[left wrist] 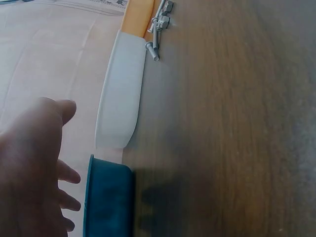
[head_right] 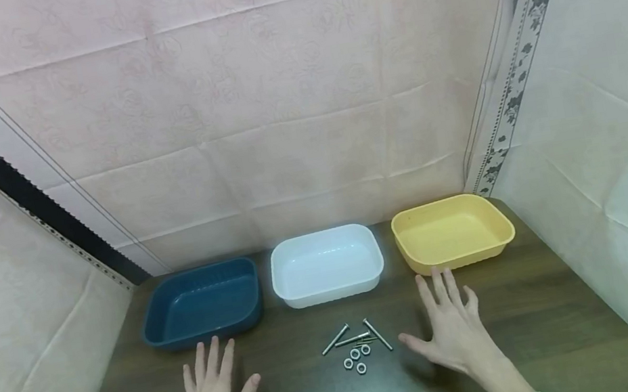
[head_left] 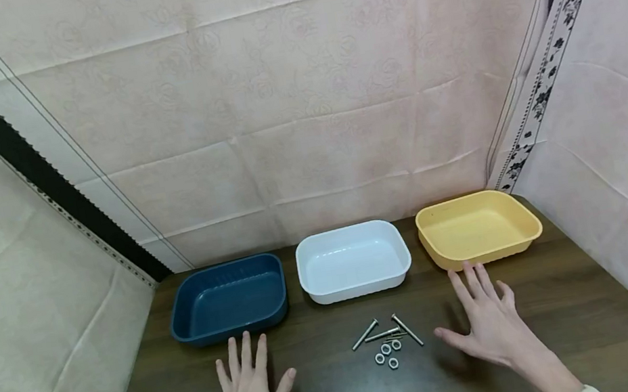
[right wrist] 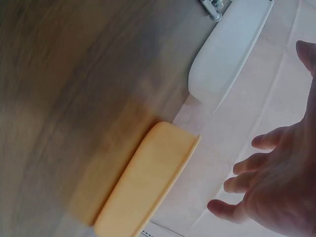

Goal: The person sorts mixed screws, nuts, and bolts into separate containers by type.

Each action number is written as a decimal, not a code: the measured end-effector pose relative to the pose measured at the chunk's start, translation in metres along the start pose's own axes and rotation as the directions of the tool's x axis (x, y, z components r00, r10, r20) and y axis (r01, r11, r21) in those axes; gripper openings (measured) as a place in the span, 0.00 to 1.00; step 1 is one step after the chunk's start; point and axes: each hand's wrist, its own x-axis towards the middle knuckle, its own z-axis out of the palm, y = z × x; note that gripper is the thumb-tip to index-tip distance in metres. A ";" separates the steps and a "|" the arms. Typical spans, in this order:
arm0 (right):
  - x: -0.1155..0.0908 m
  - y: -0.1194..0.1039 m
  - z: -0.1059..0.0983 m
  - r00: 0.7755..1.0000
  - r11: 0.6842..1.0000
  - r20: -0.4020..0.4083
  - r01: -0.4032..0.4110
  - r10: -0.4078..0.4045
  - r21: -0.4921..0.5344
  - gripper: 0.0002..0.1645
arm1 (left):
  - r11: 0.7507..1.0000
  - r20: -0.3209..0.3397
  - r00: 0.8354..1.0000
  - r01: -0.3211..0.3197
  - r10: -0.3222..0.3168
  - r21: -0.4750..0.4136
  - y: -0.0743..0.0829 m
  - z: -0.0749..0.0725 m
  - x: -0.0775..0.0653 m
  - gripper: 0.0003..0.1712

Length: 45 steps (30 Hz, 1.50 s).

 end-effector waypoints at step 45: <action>-0.024 -0.079 0.060 0.967 0.784 -0.145 -0.079 0.211 0.615 0.19 | 0.283 -0.127 0.610 0.167 -0.782 -0.944 -0.079 -0.025 0.026 0.18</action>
